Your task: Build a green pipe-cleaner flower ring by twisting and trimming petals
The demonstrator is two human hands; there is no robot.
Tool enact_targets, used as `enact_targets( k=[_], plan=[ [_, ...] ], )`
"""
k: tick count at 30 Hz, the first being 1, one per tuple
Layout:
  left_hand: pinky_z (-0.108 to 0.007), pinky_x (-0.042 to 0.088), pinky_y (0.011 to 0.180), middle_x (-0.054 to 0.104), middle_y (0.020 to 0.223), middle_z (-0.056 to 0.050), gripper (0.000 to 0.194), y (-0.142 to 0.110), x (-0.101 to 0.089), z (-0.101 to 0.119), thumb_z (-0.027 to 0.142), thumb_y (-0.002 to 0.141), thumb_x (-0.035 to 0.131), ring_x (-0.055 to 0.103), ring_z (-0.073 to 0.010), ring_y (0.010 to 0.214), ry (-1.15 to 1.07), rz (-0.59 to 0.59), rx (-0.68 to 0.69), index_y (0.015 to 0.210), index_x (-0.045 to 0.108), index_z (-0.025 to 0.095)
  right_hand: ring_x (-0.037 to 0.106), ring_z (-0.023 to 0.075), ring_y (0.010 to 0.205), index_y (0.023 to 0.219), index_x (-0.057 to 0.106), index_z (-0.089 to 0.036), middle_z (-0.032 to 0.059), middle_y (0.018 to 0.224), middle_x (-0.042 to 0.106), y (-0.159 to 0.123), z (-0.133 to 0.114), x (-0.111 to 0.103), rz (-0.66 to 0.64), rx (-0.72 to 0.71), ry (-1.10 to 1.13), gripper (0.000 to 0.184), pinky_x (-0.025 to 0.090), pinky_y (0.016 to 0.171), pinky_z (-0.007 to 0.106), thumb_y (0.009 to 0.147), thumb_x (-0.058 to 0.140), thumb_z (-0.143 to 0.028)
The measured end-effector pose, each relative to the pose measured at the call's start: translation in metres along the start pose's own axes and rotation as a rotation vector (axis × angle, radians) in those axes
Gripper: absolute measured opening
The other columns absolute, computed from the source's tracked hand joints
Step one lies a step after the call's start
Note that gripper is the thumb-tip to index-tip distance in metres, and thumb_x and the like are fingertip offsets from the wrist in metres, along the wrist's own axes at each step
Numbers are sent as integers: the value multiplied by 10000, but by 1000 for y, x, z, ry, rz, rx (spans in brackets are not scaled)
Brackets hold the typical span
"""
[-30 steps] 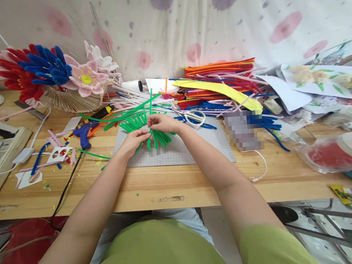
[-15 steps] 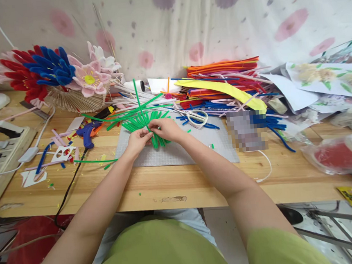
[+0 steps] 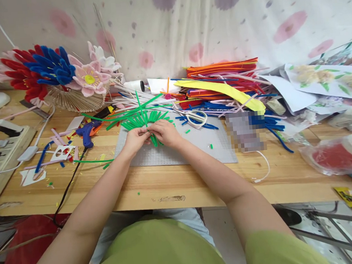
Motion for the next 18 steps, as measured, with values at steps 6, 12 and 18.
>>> enact_targets(
  k=[6, 12, 18],
  plan=[
    [-231, 485, 489, 626, 622, -4, 154, -2, 1, 6, 212, 663, 696, 612, -129, 551, 67, 32, 33, 708, 573, 131, 552, 199, 928, 996, 652, -197, 76, 933, 671, -1, -1, -2, 23, 5, -7, 243, 405, 867, 369, 881, 446, -256],
    [-272, 463, 672, 668, 751, -36, 100, -14, -2, 18, 263, 755, 610, 635, -171, 720, 530, 215, 293, 750, 594, 165, 538, 205, 954, 942, 645, -184, 77, 952, 653, 0, -3, -3, 24, 70, 5, 212, 395, 896, 380, 826, 468, -182],
    [-276, 406, 726, 684, 883, -62, 177, -23, 1, 24, 325, 802, 570, 620, -205, 837, 809, 273, 353, 916, 598, 192, 529, 207, 972, 852, 625, -176, 82, 962, 612, 3, 2, 0, 0, 189, 64, 183, 410, 898, 372, 768, 464, -146]
  ],
)
Point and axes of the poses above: each hand's wrist, its own y-axis towards the middle knuckle, its own x-axis out of the palm, z = x × y, the point moved 5 cm from there along y, towards the middle knuckle
